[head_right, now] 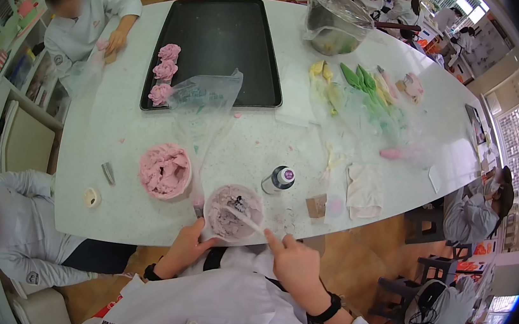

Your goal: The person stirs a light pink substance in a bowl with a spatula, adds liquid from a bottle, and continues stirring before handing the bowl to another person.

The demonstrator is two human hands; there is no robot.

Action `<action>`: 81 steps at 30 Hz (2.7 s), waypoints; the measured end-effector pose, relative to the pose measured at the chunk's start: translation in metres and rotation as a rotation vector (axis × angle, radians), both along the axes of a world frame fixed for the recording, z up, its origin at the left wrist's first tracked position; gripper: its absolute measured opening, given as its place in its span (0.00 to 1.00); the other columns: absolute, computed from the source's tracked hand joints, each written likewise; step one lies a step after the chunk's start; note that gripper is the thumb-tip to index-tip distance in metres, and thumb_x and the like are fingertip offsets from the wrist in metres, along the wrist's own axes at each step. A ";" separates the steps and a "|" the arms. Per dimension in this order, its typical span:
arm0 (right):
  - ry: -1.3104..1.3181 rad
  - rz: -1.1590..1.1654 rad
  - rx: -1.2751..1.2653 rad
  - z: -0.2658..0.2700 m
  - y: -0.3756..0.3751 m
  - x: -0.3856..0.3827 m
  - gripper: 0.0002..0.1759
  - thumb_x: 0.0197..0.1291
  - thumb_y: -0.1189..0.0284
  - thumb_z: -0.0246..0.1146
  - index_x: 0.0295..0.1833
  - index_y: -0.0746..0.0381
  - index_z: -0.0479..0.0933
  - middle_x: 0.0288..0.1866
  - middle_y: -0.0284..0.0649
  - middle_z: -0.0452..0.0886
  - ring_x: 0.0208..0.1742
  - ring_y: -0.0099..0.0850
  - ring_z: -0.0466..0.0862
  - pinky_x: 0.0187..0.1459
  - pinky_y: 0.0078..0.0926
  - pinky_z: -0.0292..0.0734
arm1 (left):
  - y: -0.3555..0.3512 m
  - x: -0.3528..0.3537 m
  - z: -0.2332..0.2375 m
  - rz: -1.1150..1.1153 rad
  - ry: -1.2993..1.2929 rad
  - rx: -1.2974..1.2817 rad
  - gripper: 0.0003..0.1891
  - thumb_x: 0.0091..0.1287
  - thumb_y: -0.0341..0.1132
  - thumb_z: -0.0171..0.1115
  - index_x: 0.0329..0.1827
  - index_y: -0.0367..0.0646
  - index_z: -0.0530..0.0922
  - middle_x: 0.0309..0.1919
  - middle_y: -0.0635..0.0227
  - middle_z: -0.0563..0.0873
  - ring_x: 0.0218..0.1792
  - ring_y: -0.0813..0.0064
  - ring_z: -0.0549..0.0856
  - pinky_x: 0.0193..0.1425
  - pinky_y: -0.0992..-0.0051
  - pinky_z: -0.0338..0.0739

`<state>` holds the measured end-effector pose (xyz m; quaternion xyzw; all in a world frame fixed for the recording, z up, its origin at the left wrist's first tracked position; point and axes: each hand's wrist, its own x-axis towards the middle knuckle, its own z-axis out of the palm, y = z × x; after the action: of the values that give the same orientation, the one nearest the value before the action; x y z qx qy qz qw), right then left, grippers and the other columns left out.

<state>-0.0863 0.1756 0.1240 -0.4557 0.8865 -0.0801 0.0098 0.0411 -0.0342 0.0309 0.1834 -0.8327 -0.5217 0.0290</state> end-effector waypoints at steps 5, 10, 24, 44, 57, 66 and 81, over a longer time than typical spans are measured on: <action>-0.036 0.048 -0.055 0.020 -0.001 -0.002 0.27 0.44 0.77 0.61 0.55 0.50 0.79 0.23 0.33 0.71 0.19 0.32 0.75 0.19 0.31 0.69 | 0.000 0.001 -0.004 0.004 0.018 0.010 0.20 0.61 0.44 0.66 0.35 0.38 0.66 0.18 0.51 0.76 0.22 0.48 0.78 0.26 0.59 0.70; -0.011 -0.029 0.056 0.002 -0.004 -0.007 0.24 0.47 0.74 0.62 0.55 0.50 0.80 0.22 0.33 0.71 0.17 0.32 0.75 0.18 0.31 0.68 | -0.001 0.000 -0.003 -0.009 -0.008 -0.016 0.20 0.61 0.44 0.66 0.35 0.38 0.66 0.18 0.51 0.76 0.22 0.47 0.78 0.26 0.58 0.70; 0.017 0.112 0.156 0.015 -0.009 0.006 0.24 0.49 0.74 0.61 0.55 0.53 0.79 0.21 0.32 0.73 0.16 0.31 0.74 0.16 0.31 0.67 | -0.001 0.001 -0.005 -0.003 0.012 -0.035 0.21 0.61 0.46 0.66 0.35 0.38 0.66 0.17 0.51 0.76 0.21 0.47 0.78 0.25 0.58 0.70; -0.251 0.201 0.200 0.055 -0.018 -0.022 0.24 0.50 0.72 0.58 0.56 0.56 0.79 0.17 0.43 0.77 0.18 0.38 0.80 0.18 0.36 0.70 | -0.002 0.000 -0.004 -0.004 0.053 -0.033 0.21 0.61 0.46 0.66 0.35 0.38 0.67 0.17 0.52 0.76 0.21 0.49 0.78 0.26 0.59 0.71; -0.523 0.171 -0.327 0.029 -0.056 -0.029 0.19 0.50 0.79 0.63 0.51 0.60 0.80 0.33 0.44 0.81 0.26 0.36 0.81 0.26 0.32 0.77 | -0.009 0.003 -0.006 0.043 -0.007 0.059 0.20 0.62 0.45 0.64 0.38 0.38 0.67 0.18 0.52 0.77 0.21 0.49 0.78 0.26 0.59 0.70; -1.366 -0.120 -1.115 -0.053 -0.108 -0.019 0.20 0.67 0.65 0.56 0.23 0.63 0.69 0.21 0.37 0.71 0.23 0.24 0.67 0.28 0.20 0.61 | -0.002 -0.003 -0.018 0.145 0.161 0.050 0.23 0.54 0.49 0.71 0.40 0.39 0.75 0.18 0.52 0.80 0.21 0.51 0.80 0.25 0.61 0.73; -1.170 0.100 -1.124 -0.017 -0.110 -0.021 0.25 0.69 0.71 0.52 0.16 0.61 0.56 0.13 0.30 0.60 0.16 0.22 0.58 0.20 0.24 0.52 | -0.001 -0.004 -0.033 0.192 0.263 -0.051 0.25 0.54 0.52 0.70 0.38 0.38 0.74 0.16 0.50 0.78 0.21 0.47 0.80 0.24 0.58 0.72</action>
<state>-0.1074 0.0655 0.1071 -0.3161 0.5437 -0.7379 0.2451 0.0367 -0.0347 -0.0023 0.1912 -0.8133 -0.5149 0.1922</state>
